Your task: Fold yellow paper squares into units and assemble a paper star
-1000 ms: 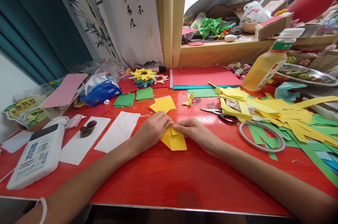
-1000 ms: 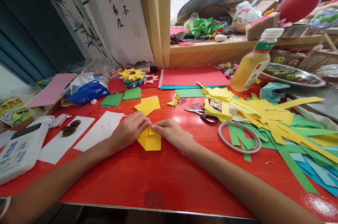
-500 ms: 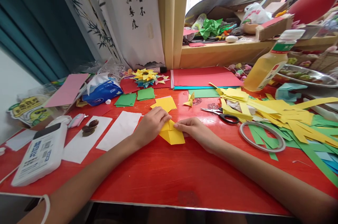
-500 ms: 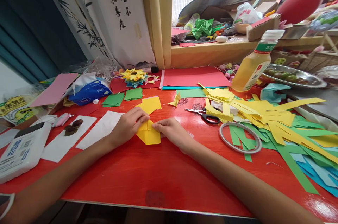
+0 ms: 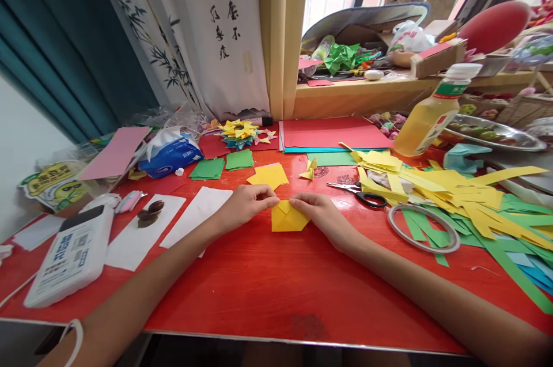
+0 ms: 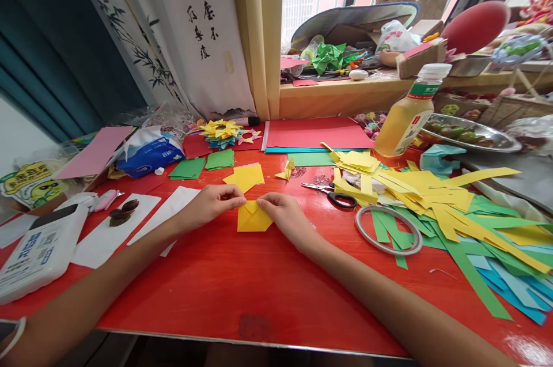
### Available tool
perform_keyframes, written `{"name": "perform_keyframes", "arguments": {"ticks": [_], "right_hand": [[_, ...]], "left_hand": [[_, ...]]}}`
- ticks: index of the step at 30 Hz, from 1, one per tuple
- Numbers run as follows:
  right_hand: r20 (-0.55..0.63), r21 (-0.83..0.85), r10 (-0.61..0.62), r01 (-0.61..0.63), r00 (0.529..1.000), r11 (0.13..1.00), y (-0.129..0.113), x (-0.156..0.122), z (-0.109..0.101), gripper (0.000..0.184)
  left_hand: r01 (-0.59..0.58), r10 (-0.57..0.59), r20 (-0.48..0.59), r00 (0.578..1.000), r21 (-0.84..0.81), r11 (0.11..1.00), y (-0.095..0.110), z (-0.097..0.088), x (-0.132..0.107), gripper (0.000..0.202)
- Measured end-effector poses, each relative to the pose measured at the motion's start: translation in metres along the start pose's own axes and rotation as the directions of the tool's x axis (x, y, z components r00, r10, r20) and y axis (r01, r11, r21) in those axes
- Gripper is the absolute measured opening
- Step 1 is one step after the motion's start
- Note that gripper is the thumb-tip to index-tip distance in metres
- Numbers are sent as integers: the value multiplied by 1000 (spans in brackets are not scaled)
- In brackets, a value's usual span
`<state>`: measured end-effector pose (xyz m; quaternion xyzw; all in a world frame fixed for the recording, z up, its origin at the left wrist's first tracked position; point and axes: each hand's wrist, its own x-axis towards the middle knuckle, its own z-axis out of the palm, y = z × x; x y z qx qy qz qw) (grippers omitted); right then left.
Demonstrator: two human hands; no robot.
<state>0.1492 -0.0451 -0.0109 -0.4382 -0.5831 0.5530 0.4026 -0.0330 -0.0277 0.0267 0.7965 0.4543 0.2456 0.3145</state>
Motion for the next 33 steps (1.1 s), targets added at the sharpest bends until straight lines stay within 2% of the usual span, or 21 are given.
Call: {"name": "perform_keyframes", "arguments": {"ticks": [3,5,7,10,12,17,23,28,33], "right_hand": [[-58,201,-9,21,998,979,-3,2,0,33],[-39,331,3,10,999,943,-6,2,1,39],[12,357,5,-9,1000,934,-8,2,3,39],[76,286,-28,5,997,958,-8,1,3,30],[66,272,-50,30,997,962,-5,1,2,27],[-54,288,-76,88,996,954,1,4,-3,24],[42,229,-28,18,999,973,0,4,-2,24],[-76,185,-108,120,991,975,0,1,-3,25],[-55,226,-71,81,996,971,1,2,-3,26]], "left_hand": [[70,-70,7,998,-182,981,-2,3,0,24],[112,-125,-19,992,-334,936,-4,7,1,25],[121,-168,-65,984,-453,883,-5,10,1,25],[106,-195,-108,975,-542,833,-3,15,0,24],[108,-191,-91,977,-558,823,-2,17,-1,24],[146,-158,24,987,-541,828,-2,22,-1,22],[84,-161,-86,983,-567,819,-2,19,0,18],[111,-167,-55,984,-545,831,-1,17,0,16],[89,-158,-75,985,-563,822,-2,19,0,18]]}}
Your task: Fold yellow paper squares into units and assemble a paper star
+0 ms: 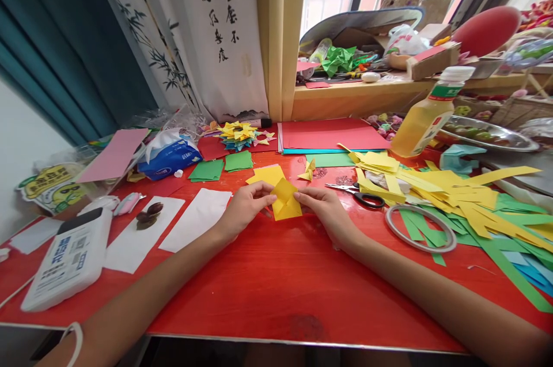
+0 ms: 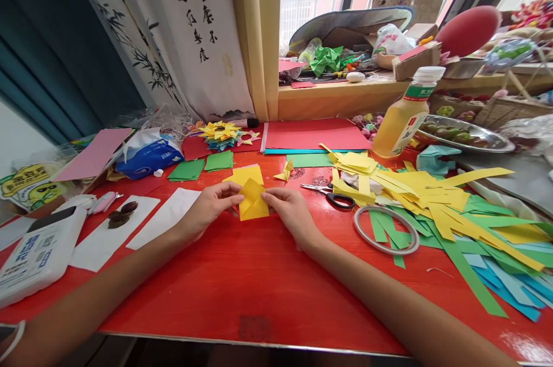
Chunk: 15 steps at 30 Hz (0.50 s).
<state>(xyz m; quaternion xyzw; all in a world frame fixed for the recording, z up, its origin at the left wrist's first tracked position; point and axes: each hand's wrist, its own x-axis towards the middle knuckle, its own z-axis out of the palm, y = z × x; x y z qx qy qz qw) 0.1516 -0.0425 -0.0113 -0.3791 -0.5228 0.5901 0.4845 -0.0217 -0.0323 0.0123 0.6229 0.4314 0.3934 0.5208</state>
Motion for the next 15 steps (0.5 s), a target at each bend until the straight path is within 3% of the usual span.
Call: {"name": "perform_keyframes", "arguments": {"ticks": [15], "right_hand": [[-29,43,11,-10,1000,999,-1,0,1,29]], "left_hand": [[12,-12,-41,999,5,1000,1,0,0,29]]}}
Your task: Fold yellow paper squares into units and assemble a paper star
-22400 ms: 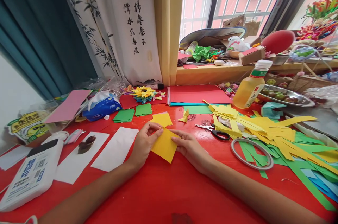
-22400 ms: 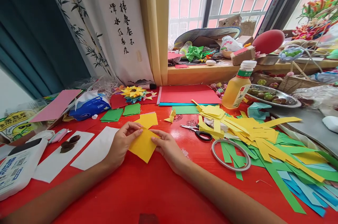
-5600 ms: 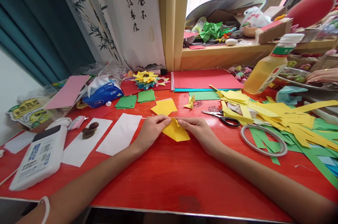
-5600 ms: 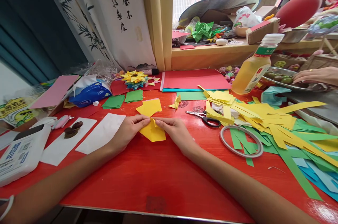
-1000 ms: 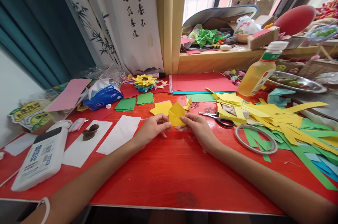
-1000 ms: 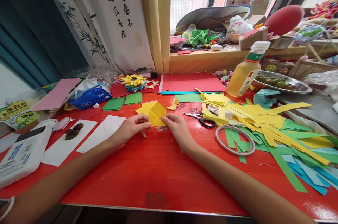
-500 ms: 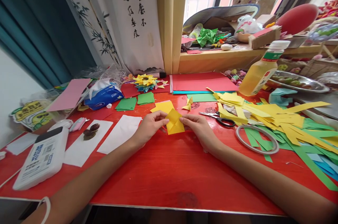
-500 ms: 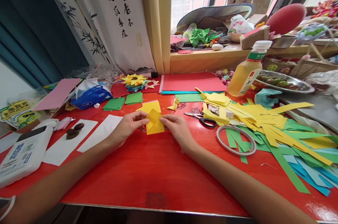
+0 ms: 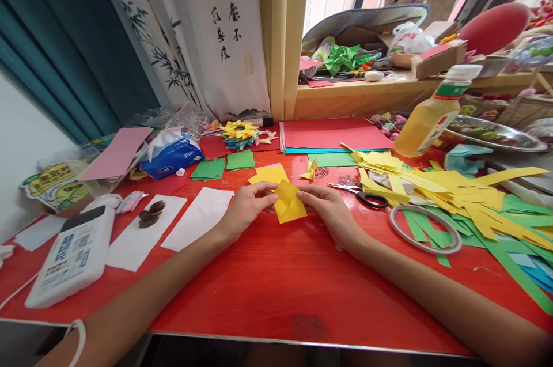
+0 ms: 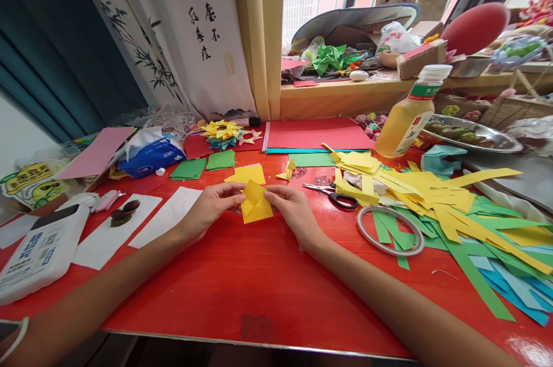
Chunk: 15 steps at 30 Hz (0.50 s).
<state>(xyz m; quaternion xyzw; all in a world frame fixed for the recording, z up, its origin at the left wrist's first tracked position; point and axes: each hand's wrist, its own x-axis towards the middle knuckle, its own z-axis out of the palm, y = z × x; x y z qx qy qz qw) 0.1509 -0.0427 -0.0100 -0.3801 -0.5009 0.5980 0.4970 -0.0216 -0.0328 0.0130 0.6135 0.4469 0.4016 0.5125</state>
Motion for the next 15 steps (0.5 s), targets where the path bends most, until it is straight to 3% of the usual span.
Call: {"name": "perform_keyframes", "arguments": {"ticks": [6,15], "right_hand": [[-42,49,8,-6,999,999,2,2,-1,28],[14,127,29,-31,999,991,1,4,0,30]], "left_hand": [[-17,18,17,1000,-36,999,2,-1,-1,31],[-97,96,49,994,22,995,5,-1,-4,24]]}}
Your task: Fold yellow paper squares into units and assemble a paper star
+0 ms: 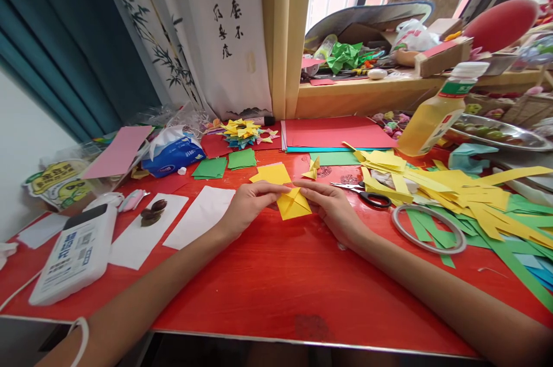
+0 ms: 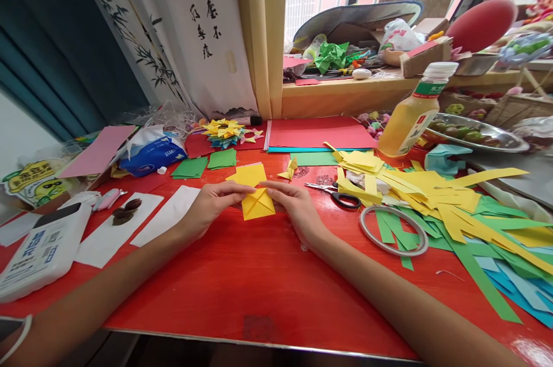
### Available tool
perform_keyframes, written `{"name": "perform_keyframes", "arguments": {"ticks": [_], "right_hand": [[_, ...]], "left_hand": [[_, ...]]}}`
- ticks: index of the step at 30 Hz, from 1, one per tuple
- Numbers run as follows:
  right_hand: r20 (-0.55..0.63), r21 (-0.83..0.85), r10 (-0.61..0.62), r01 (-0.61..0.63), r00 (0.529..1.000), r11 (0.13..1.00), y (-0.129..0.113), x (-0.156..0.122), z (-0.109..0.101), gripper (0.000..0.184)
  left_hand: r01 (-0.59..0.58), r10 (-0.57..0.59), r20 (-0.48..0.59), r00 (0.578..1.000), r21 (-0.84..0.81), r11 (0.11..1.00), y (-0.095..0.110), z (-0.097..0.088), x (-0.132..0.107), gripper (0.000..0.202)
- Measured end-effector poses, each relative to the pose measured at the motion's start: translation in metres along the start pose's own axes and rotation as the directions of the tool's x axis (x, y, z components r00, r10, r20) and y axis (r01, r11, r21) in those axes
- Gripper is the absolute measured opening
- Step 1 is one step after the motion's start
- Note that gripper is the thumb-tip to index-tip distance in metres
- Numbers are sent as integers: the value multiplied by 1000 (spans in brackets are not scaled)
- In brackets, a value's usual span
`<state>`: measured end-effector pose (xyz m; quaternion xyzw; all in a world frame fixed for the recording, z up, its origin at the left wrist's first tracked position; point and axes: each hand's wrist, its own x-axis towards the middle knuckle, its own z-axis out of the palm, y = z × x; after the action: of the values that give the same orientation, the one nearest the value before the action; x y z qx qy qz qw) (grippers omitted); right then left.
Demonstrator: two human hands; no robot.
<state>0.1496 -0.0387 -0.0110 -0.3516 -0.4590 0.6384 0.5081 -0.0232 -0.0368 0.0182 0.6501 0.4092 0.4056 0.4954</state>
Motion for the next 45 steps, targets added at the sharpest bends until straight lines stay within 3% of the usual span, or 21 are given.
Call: {"name": "perform_keyframes", "arguments": {"ticks": [9,19,29,32,38,45], "right_hand": [[15,1,18,-18,1000,1000,-1,-1,1,31],[87,-144,80,-66,993,987,-3,-2,0,24],[77,-270,62,-39,995,962,-5,-4,3,21],[68,-258,40,-21,997,966,-4,-3,4,23],[129,-169,69,-47,989,984,-5,-1,4,27],[102,-121,50,-37,994,992,-4,0,2,30]], "left_hand": [[-59,62,-8,998,202,978,3,-1,-2,23],[-103,107,5,994,320,942,2,0,-4,23],[-68,37,93,995,349,935,5,2,-2,20],[-58,34,81,996,313,948,0,2,-1,19],[49,-48,-13,999,18,999,-6,1,1,25],[56,-57,-21,998,-48,997,-6,3,1,18]]}}
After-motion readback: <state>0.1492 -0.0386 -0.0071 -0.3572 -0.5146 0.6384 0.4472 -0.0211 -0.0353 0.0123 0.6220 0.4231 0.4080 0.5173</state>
